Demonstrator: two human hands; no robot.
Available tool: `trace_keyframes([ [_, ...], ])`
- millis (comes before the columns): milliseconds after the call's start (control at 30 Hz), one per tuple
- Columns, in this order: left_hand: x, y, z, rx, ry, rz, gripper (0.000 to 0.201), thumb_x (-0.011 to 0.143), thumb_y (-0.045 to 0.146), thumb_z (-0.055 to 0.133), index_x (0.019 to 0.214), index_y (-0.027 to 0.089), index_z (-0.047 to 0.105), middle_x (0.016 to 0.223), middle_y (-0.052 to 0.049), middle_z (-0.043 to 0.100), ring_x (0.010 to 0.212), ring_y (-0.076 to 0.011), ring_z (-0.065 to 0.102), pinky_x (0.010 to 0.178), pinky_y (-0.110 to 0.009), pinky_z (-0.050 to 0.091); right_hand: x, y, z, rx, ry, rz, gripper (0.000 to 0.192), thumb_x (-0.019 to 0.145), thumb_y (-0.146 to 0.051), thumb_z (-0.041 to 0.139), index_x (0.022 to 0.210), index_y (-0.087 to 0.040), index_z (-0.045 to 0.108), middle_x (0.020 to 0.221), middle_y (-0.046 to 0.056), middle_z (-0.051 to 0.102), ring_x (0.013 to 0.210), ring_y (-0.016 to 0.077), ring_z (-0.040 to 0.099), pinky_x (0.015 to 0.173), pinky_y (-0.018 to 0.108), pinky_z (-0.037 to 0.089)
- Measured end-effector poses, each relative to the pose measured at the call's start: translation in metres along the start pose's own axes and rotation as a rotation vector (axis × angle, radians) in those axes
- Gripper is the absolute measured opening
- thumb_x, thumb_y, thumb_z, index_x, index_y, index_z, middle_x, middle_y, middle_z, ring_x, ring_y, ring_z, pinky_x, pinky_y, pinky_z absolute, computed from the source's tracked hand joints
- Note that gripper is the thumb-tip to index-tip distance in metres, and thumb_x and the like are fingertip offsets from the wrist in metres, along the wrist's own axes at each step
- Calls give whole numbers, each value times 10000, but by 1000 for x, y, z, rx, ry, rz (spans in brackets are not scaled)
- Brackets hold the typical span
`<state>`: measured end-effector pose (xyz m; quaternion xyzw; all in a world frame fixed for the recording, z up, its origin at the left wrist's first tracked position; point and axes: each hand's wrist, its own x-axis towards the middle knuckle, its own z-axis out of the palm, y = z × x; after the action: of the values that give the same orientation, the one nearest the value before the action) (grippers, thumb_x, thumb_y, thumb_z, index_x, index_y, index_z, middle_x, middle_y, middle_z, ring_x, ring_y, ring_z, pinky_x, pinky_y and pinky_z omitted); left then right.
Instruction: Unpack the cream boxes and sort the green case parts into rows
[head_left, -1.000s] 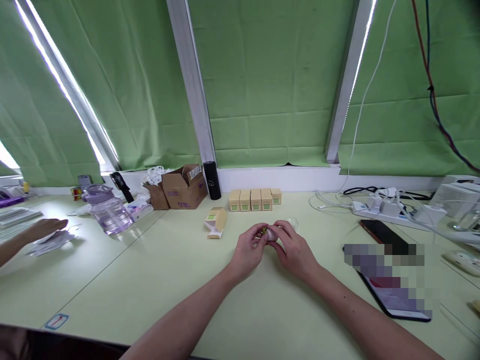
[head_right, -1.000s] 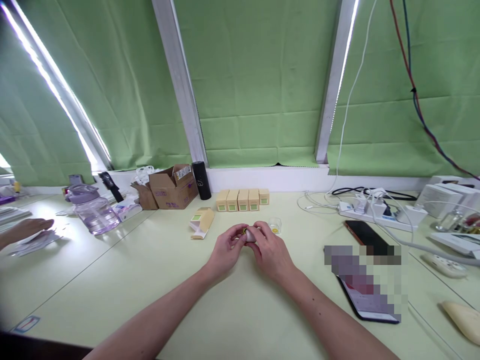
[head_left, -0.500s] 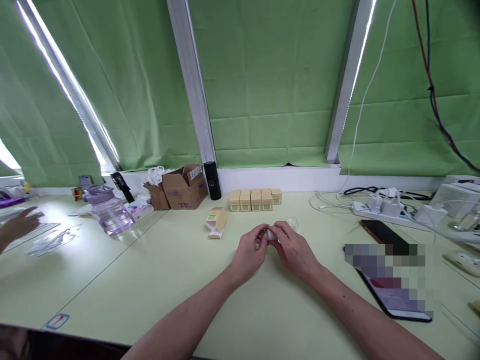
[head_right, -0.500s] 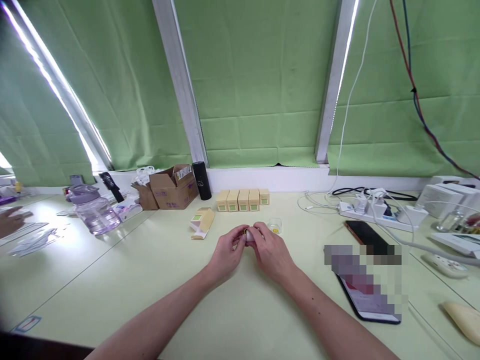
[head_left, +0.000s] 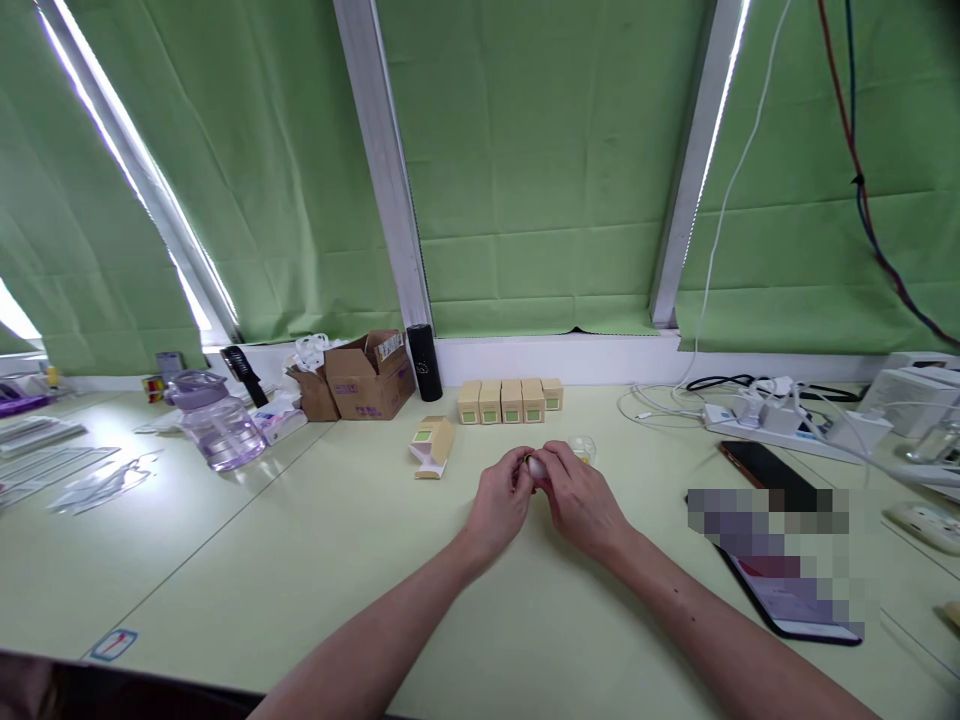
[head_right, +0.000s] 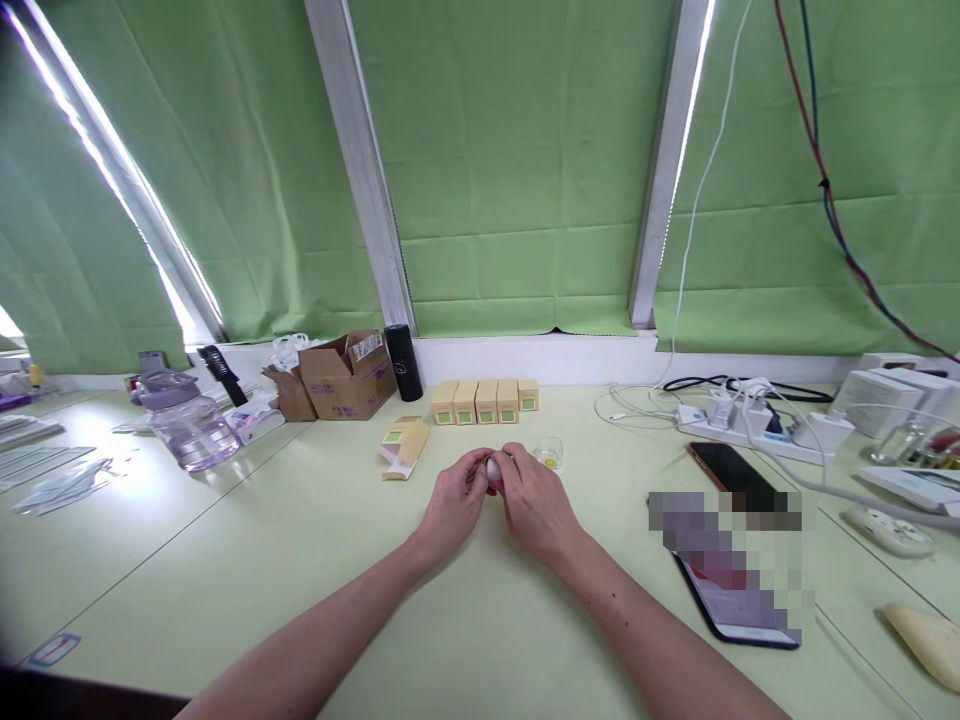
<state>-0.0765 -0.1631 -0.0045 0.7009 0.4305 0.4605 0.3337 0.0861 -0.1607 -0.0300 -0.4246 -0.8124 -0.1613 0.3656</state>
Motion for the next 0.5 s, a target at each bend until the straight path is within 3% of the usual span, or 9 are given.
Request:
trace_keyframes([
  [267,0,2,0,0,4,-19,275,979,263,448,1129,203,671,924,-38,744,773,-169,697,749,-297,562,1,-2,2,-4,2,16,300,967,-99,416,1235,-163,534,1134,130,629,758,198,644,544,294,473],
  [400,2,-1,0,6,10,-24,273,985,252,442,1133,200,666,922,-38,740,771,-166,699,739,-299,570,1,-1,4,50,4,30,296,992,-127,416,1260,-171,533,1150,135,609,827,209,662,580,296,519],
  [500,4,-5,-4,-26,-5,16,256,982,261,479,1158,202,655,1029,-60,743,882,-185,712,810,-328,584,-1,3,3,140,14,40,320,1016,-156,416,1316,-196,521,1177,137,583,917,221,666,620,298,558],
])
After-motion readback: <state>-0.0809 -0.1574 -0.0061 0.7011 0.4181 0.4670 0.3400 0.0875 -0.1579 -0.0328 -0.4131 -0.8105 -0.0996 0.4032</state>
